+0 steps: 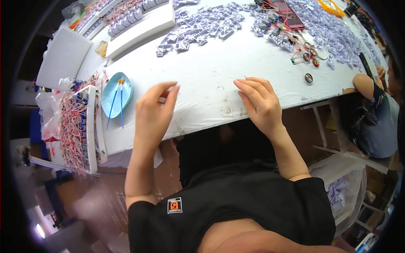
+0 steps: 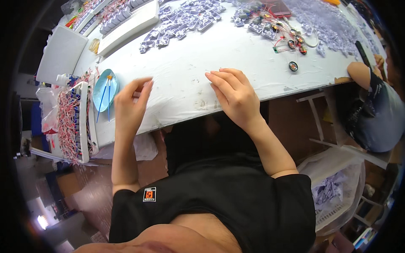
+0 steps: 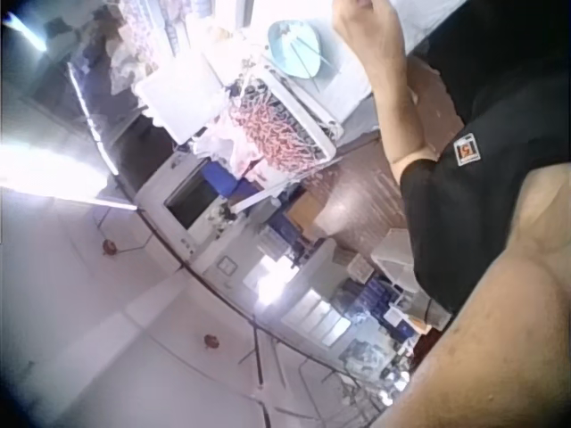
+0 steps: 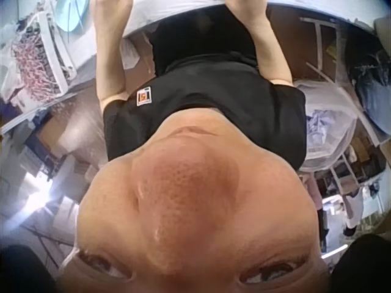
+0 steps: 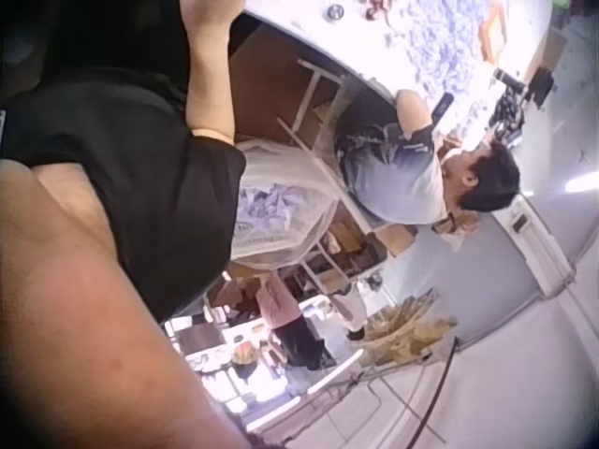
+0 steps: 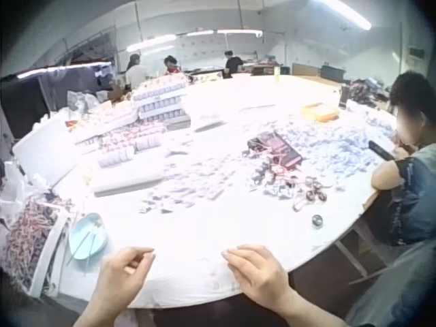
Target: Assembling small electronic components involving wiring and plastic housings.
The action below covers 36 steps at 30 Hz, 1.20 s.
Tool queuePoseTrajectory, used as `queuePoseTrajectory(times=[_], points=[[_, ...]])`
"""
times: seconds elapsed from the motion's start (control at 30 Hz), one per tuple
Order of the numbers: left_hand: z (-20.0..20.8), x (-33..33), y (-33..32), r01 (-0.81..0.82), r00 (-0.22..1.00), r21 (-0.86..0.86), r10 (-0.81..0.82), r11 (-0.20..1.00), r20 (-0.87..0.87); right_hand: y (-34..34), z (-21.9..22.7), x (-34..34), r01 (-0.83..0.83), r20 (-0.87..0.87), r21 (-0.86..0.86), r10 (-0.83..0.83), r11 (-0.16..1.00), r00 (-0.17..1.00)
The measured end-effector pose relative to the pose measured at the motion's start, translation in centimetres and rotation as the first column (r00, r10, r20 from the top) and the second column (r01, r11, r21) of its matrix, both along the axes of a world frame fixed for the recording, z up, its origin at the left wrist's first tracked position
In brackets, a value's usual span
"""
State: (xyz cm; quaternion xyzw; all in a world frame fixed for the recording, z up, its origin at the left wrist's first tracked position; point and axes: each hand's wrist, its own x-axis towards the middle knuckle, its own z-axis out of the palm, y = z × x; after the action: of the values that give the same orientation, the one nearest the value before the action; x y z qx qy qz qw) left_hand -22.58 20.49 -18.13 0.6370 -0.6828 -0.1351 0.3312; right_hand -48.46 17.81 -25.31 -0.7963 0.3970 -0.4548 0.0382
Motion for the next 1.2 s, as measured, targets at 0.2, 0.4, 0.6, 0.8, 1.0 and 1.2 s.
queuePoseTrajectory(times=[0.2, 0.4, 0.6, 0.8, 1.0, 1.2], points=[[-2.5, -4.3, -9.4, 0.270, 0.955, -0.159, -0.243, 0.950, 0.169, 0.1, -0.1, 0.1, 0.050, 0.014, 0.016, -0.050, 0.999, 0.999], [-4.7, -13.5, -15.2, 0.532, 0.847, -0.279, -0.495, 0.800, 0.195, -0.1, -0.8, -0.3, 0.032, 0.021, -0.001, -0.032, 0.999, 0.999], [-4.4, -15.3, -19.9, 0.433, 0.887, -0.316, -0.336, 0.844, 0.319, 0.0, -0.9, 0.0, 0.035, 0.043, 0.012, -0.035, 0.999, 0.998], [-3.8, -15.6, -21.1, 0.379, 0.884, -0.065, -0.341, 0.923, 0.319, 0.0, -1.1, -0.3, 0.041, 0.037, 0.014, -0.041, 0.999, 0.998], [-3.4, -13.6, -19.3, 0.305, 0.924, 0.035, -0.305, 0.952, 0.229, 0.0, -1.1, 0.0, 0.033, 0.043, 0.019, -0.034, 0.999, 0.998], [-3.4, -11.1, -15.7, 0.396, 0.879, -0.058, -0.360, 0.916, 0.313, -0.1, -0.7, -0.2, 0.045, 0.019, 0.022, -0.045, 0.999, 0.999]])
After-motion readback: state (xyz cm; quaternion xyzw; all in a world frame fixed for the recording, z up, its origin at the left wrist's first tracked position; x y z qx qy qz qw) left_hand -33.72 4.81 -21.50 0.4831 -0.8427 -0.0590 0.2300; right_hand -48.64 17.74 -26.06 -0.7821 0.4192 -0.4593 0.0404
